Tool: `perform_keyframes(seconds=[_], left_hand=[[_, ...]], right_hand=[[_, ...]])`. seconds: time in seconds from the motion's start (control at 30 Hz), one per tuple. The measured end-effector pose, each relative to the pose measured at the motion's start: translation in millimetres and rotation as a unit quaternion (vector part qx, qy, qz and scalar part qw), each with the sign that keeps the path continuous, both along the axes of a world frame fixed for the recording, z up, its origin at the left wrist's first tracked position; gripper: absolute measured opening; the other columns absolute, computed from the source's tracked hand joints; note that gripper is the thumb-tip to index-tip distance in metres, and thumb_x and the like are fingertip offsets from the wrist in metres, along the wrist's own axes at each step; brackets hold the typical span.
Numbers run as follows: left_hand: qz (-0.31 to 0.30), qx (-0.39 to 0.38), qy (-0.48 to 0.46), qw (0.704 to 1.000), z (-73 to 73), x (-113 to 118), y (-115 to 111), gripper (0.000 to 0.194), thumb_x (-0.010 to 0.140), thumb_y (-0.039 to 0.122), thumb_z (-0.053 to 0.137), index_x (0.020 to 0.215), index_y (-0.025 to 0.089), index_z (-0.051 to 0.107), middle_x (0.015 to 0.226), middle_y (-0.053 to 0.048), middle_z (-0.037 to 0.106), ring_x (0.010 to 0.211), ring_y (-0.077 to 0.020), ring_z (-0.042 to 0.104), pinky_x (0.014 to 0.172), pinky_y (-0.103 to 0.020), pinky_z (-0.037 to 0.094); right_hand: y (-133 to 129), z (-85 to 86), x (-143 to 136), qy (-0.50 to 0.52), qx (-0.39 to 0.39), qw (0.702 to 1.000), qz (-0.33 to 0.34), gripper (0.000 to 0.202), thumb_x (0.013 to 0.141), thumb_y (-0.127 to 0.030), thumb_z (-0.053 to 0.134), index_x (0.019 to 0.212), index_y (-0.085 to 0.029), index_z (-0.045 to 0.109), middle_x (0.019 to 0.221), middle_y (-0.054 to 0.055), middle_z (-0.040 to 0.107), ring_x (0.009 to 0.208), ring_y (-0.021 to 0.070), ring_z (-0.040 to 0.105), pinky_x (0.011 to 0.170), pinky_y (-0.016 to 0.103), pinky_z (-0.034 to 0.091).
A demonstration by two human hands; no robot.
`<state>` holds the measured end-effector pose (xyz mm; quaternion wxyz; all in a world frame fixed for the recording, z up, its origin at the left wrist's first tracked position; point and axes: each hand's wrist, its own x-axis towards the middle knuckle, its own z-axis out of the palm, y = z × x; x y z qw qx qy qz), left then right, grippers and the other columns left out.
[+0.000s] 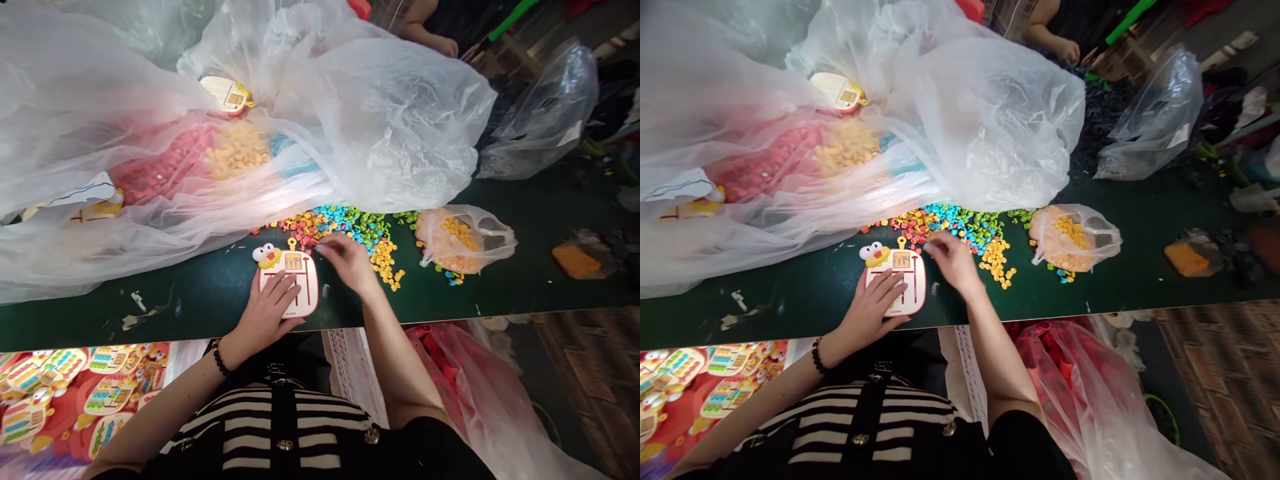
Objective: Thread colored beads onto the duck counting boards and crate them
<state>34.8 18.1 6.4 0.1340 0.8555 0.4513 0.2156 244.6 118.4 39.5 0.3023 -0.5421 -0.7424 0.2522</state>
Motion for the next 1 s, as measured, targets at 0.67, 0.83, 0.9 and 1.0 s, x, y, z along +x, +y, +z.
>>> perform_keyframes(seconds=[0.67, 0.83, 0.9, 1.0], left_hand=[[0.026, 0.018, -0.048, 0.998, -8.2, 2, 0, 0.081, 0.087, 0.048, 0.055, 0.148, 0.011, 0.017, 0.141, -0.021, 0.047, 0.135, -0.0284, 0.040, 0.115, -0.054, 0.015], [0.019, -0.013, -0.011, 1.000, -2.0, 1, -1, 0.067, 0.086, 0.047, 0.057, 0.142, 0.017, 0.036, 0.139, -0.015, 0.052, 0.132, -0.0291, 0.043, 0.115, -0.054, 0.016], [0.010, -0.017, -0.002, 1.000, -0.8, 0, -1, 0.059, 0.086, 0.046, 0.058, 0.137, 0.020, 0.044, 0.136, -0.012, 0.055, 0.131, -0.0303, 0.042, 0.114, -0.056, 0.017], [0.007, -0.006, 0.000, 1.000, -1.2, -1, -1, 0.053, 0.085, 0.045, 0.059, 0.131, 0.021, 0.051, 0.135, -0.010, 0.057, 0.131, -0.0314, 0.042, 0.113, -0.057, 0.019]], right_hand=[[-71, -23.9, -44, -0.095, 0.108, 0.989, -0.031, 0.022, 0.091, -0.024, 0.054, 0.102, -0.028, 0.073, 0.094, 0.006, 0.067, 0.097, 0.0217, 0.057, 0.084, 0.036, 0.053], [-42, -4.2, -18, -0.030, 0.078, 0.995, 0.046, 0.020, 0.090, -0.024, 0.054, 0.092, -0.026, 0.073, 0.095, 0.004, 0.069, 0.093, 0.0191, 0.062, 0.084, 0.036, 0.053], [-17, 0.7, -7, -0.050, 0.104, 0.993, -0.030, 0.021, 0.091, -0.025, 0.052, 0.096, -0.025, 0.073, 0.096, 0.005, 0.070, 0.093, 0.0207, 0.063, 0.085, 0.038, 0.052], [22, -0.5, -4, -0.137, 0.114, 0.982, -0.058, 0.020, 0.088, -0.021, 0.055, 0.100, -0.023, 0.072, 0.099, 0.008, 0.070, 0.095, 0.0240, 0.062, 0.085, 0.039, 0.052]])
